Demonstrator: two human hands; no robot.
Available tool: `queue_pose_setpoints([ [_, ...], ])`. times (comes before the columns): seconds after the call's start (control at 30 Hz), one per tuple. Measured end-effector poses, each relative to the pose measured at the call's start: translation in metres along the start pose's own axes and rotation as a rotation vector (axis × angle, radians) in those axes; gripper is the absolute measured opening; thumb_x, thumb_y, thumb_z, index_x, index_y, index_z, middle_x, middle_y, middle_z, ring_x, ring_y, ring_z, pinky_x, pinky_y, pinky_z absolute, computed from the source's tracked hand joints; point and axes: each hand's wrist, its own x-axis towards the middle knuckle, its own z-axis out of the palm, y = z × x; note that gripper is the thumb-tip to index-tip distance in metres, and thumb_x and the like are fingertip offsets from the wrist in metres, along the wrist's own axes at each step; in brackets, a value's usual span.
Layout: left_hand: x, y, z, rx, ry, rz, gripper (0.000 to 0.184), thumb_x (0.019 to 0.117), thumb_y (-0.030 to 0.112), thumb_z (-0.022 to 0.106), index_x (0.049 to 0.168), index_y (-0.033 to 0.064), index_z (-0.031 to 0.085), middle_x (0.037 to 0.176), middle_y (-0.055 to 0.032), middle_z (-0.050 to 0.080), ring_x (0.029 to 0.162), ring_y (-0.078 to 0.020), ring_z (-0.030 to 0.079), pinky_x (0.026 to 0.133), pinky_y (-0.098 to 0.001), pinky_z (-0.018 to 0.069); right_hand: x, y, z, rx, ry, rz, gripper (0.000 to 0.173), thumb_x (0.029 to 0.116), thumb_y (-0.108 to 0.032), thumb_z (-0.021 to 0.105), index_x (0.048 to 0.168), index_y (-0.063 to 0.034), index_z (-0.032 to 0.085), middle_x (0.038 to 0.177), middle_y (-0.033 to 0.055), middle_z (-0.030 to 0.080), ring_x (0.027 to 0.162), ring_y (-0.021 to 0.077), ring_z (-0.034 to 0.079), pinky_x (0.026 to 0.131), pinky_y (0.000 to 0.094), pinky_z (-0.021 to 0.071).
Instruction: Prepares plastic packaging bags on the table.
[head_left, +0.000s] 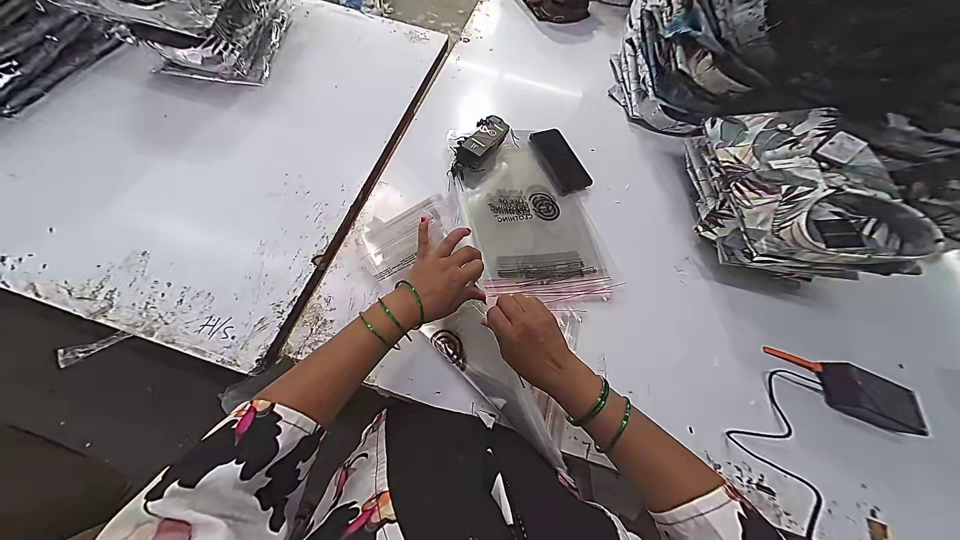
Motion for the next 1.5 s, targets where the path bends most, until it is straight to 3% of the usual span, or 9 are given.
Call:
queue_pose_setpoints([
  [0.17,0.014,-0.011,0.013,-0.028,-0.041,0.034,0.025,0.0962,0.028,0.068,0.095,0.0035,0.072,0.116,-0.0131,0.071,0.142,-0.0449,0.043,0.107,-0.0857,0.0015,-0.005,0.009,0.007,0.054,-0.062,-0.071,0.014,0.0900,0.001,0.058,0.083,-0.0028,0.070,0.099,0.0163,0.073,0.073,0.0307,0.068,0.057,0.0381,0.0522],
  [0.27,0.019,-0.016,0.022,-0.034,-0.049,0.063,0.025,0.0953,0.027,0.069,0.093,0.0027,0.072,0.111,-0.0144,0.071,0.136,-0.0458,0.048,0.106,-0.0863,0.0042,0.000,0.007,0.006,0.201,-0.206,0.078,0.011,0.0907,0.002,0.058,0.086,0.0037,0.068,0.089,0.0192,0.070,0.077,0.0348,0.071,0.060,0.0422,0.0567],
  [0.43,0.022,-0.021,0.034,-0.064,-0.180,0.023,0.023,0.0976,0.022,0.067,0.099,-0.0008,0.070,0.116,-0.0177,0.069,0.139,-0.0442,0.046,0.109,-0.0831,0.0022,0.037,0.001,-0.009,0.426,-0.851,0.656,0.042,0.1042,-0.022,0.056,0.137,0.0031,0.048,0.113,0.0221,0.066,0.108,0.0383,0.065,0.093,0.0530,0.0487],
  [0.7,0.020,-0.030,0.042,-0.155,-0.172,0.014,0.019,0.0954,0.013,0.065,0.103,-0.0044,0.070,0.120,-0.0223,0.067,0.137,-0.0488,0.046,0.108,-0.0840,0.0078,0.054,-0.024,-0.008,0.216,-0.988,0.682,0.040,0.1085,-0.021,0.047,0.139,0.0042,0.050,0.130,0.0264,0.059,0.110,0.0418,0.065,0.090,0.0530,0.0514],
  [0.83,0.019,-0.034,0.045,-0.161,-0.161,0.028,0.022,0.0963,0.018,0.067,0.100,-0.0025,0.070,0.118,-0.0208,0.067,0.135,-0.0477,0.048,0.107,-0.0848,0.0090,0.041,-0.010,-0.006,0.318,-0.908,0.512,0.035,0.1079,-0.022,0.048,0.126,0.0062,0.058,0.121,0.0261,0.060,0.110,0.0412,0.063,0.090,0.0517,0.0497],
  [0.97,0.018,-0.036,0.049,-0.179,-0.120,0.037,0.029,0.0968,0.026,0.067,0.098,-0.0028,0.070,0.116,-0.0204,0.068,0.134,-0.0481,0.049,0.107,-0.0852,0.0091,-0.008,0.012,0.019,0.579,-0.349,0.252,0.026,0.0996,-0.016,0.057,0.087,0.0049,0.065,0.088,0.0211,0.064,0.087,0.0358,0.066,0.075,0.0450,0.0530],
  [1.1,0.010,-0.037,0.050,-0.193,0.032,0.086,0.030,0.0943,0.027,0.067,0.090,-0.0018,0.069,0.107,-0.0189,0.070,0.128,-0.0488,0.054,0.106,-0.0853,0.0121,-0.032,0.012,0.037,1.322,0.086,0.503,0.022,0.1040,-0.027,0.055,0.089,-0.0117,0.058,0.092,-0.0081,0.057,0.090,-0.0022,0.055,0.083,0.0171,0.0457],
  [1.27,-0.005,-0.030,0.042,-0.109,0.339,0.196,0.031,0.0973,0.036,0.058,0.085,0.0087,0.068,0.100,-0.0098,0.071,0.123,-0.0400,0.058,0.110,-0.0811,0.0117,-0.031,-0.010,0.023,2.183,0.444,0.821,0.007,0.0943,-0.025,0.071,0.091,-0.0201,0.067,0.086,-0.0075,0.066,0.083,0.0020,0.064,0.081,0.0179,0.0536],
  [1.5,-0.115,-0.005,-0.023,0.286,0.334,0.186,0.063,0.0980,0.075,0.027,0.143,0.0369,0.050,0.147,-0.0011,0.051,0.150,-0.0273,0.030,0.116,-0.0690,0.0074,-0.011,-0.043,0.007,2.309,-0.119,0.545,0.010,0.0952,-0.035,0.070,0.092,-0.0255,0.068,0.093,-0.0098,0.069,0.088,0.0012,0.065,0.081,0.0193,0.0535],
])
